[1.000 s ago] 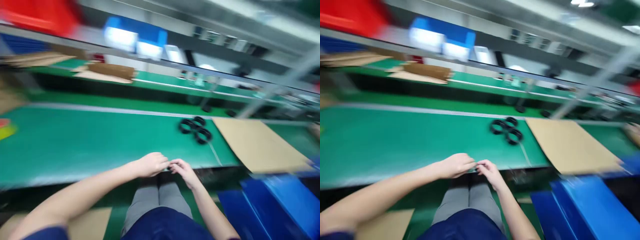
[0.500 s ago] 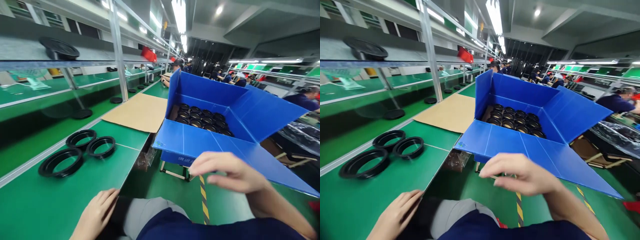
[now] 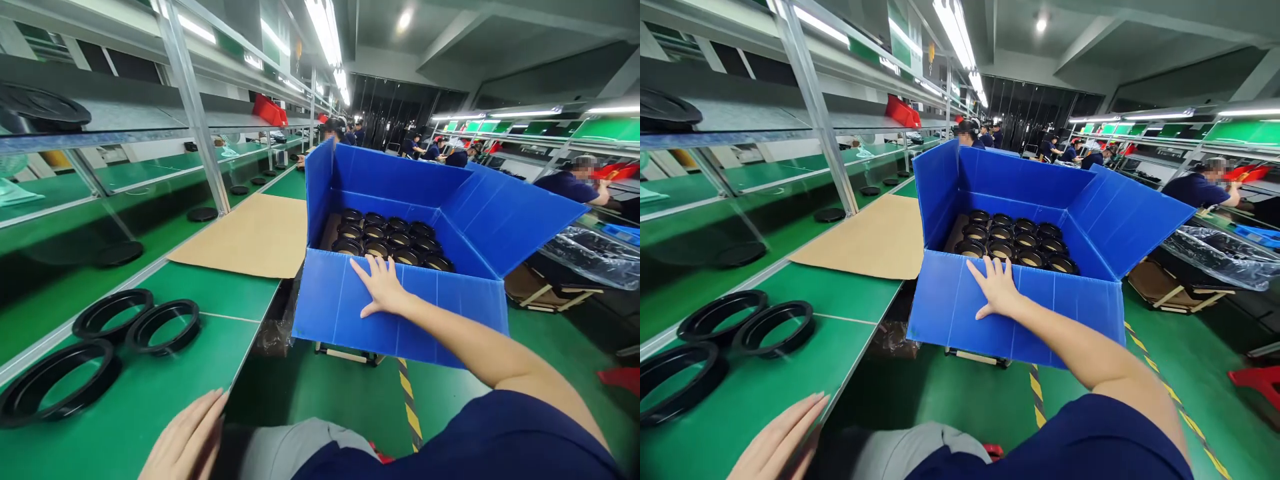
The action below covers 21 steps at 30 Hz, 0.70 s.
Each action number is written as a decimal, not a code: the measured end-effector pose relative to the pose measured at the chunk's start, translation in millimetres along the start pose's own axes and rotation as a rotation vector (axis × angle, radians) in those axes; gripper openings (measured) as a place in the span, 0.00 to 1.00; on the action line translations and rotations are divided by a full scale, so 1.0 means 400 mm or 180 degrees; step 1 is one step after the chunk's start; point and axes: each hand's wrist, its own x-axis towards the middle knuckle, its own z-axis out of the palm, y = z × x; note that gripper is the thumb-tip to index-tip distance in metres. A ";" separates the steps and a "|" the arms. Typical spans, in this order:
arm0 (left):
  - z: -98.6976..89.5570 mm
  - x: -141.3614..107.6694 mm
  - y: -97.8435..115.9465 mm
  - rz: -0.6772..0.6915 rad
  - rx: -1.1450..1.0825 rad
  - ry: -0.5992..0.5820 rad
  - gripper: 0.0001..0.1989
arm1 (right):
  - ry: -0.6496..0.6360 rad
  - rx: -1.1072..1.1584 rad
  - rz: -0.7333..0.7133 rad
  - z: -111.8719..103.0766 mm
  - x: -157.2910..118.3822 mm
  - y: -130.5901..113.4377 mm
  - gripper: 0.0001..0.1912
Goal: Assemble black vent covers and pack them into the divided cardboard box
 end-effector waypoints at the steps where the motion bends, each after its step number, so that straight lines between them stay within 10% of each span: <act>1: 0.013 0.058 0.020 0.0086 -0.0071 -0.0001 0.31 | 0.0176 -0.0070 0.0002 0.018 -0.008 -0.007 0.79; 7: 0.209 0.343 0.126 0.0808 -0.0085 -0.0377 0.30 | 0.0443 0.0396 -0.0337 0.011 -0.023 0.038 0.73; 13: 0.359 0.365 0.119 0.0605 -0.0092 -0.0584 0.28 | 0.0488 0.1862 0.0438 -0.106 0.192 0.219 0.26; 18: 0.377 0.351 0.114 0.0505 -0.0124 -0.0709 0.28 | -0.1050 0.2523 0.1355 -0.059 0.409 0.290 0.64; 21: 0.374 0.346 0.127 0.0370 -0.0205 -0.0888 0.29 | -0.1080 0.2230 0.1335 -0.025 0.432 0.257 0.62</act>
